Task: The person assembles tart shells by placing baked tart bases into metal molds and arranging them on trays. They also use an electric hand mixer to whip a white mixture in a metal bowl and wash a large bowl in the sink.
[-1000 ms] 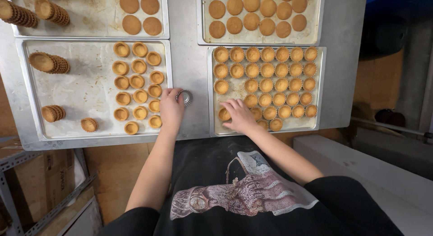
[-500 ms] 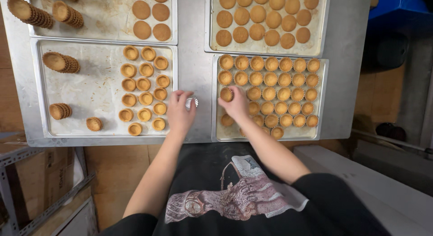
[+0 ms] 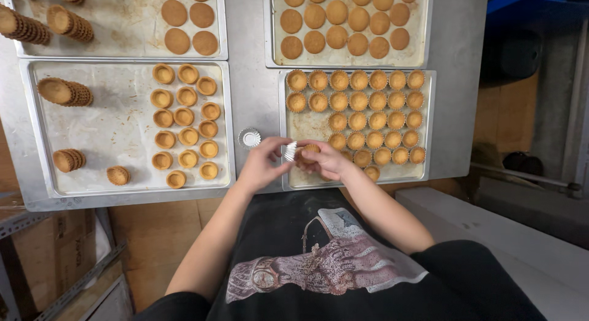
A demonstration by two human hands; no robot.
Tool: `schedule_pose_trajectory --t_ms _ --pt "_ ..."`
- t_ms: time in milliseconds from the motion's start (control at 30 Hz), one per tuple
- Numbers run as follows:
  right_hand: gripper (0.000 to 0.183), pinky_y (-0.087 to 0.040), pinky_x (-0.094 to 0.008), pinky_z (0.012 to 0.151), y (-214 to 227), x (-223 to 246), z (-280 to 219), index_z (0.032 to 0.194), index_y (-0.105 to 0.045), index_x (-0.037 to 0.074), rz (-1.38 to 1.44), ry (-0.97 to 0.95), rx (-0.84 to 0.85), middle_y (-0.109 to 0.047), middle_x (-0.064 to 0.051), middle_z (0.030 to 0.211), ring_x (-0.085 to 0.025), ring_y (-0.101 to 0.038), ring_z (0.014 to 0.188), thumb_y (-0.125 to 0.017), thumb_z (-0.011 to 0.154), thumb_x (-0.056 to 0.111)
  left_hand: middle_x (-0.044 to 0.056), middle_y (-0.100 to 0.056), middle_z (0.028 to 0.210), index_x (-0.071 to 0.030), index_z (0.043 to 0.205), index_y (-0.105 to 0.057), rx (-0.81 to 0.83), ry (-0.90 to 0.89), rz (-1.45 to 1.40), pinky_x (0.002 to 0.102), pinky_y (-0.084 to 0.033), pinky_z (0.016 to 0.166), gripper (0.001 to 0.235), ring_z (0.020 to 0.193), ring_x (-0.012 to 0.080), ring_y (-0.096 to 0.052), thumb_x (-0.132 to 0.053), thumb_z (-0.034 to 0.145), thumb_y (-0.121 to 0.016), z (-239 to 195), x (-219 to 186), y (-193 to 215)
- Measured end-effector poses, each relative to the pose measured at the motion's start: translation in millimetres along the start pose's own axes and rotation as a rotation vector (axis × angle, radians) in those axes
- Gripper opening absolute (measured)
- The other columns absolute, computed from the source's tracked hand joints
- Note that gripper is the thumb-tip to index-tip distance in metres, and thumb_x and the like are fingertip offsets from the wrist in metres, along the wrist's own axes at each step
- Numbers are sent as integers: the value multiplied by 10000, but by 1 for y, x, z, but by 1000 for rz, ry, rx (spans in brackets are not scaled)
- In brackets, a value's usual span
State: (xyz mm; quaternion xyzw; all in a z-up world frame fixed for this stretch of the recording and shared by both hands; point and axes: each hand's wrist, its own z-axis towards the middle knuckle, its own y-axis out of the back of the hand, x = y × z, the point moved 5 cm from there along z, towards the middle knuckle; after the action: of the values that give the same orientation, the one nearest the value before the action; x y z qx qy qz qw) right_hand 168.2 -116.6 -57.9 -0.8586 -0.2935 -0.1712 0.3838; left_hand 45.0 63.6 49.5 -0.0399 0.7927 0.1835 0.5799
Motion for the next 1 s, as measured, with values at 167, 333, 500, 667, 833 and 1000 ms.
schedule_pose_trajectory --t_ms 167,333,500,667,833,1000 --pt "416 -518 -344 961 -8 11 -10 1415 -625 119 -1162 320 -335 -584 -88 1251 -213 -631 1030 -621 1009 210 129 -770 1012 -82 1275 -709 -288 206 -212 281 -583 774 387 870 148 -735 -47 899 -624 -1 74 23" --pt "524 -473 -421 1025 -58 22 -35 1354 -602 82 -1604 624 -341 -534 -108 1272 -302 -533 1201 -760 869 201 155 -718 1011 -41 1142 -739 -448 142 232 340 -574 712 258 754 234 -729 -59 885 -716 -1 64 52" --pt "723 -439 -470 1031 -80 32 -39 1395 -575 99 -1797 598 -416 -535 -95 1256 -316 -528 1180 -841 745 275 184 -661 1051 -38 1152 -738 -453 80 454 433 -556 808 349 888 363 -683 -13 805 -712 8 52 60" --pt "684 -432 -466 1022 -46 40 -52 1274 -590 147 -1657 508 -621 -559 -84 1270 -325 -528 1179 -893 744 454 163 -635 1169 -65 1206 -706 -418 174 480 455 -535 829 377 973 373 -656 -40 830 -711 14 51 59" --pt "727 -437 -460 1015 15 62 -65 1291 -570 66 -1724 400 -935 -595 -116 1280 -313 -535 1208 -859 772 484 157 -616 1166 -76 1176 -696 -572 -71 469 449 -508 895 336 1085 369 -606 -75 845 -756 7 22 55" --pt "681 -515 -412 943 17 68 -63 1290 -581 119 -1564 305 -905 -656 -66 1223 -267 -602 1089 -877 717 339 143 -622 1171 -91 1157 -684 -612 -248 420 439 -498 968 320 1126 351 -606 -53 847 -749 3 -5 34"
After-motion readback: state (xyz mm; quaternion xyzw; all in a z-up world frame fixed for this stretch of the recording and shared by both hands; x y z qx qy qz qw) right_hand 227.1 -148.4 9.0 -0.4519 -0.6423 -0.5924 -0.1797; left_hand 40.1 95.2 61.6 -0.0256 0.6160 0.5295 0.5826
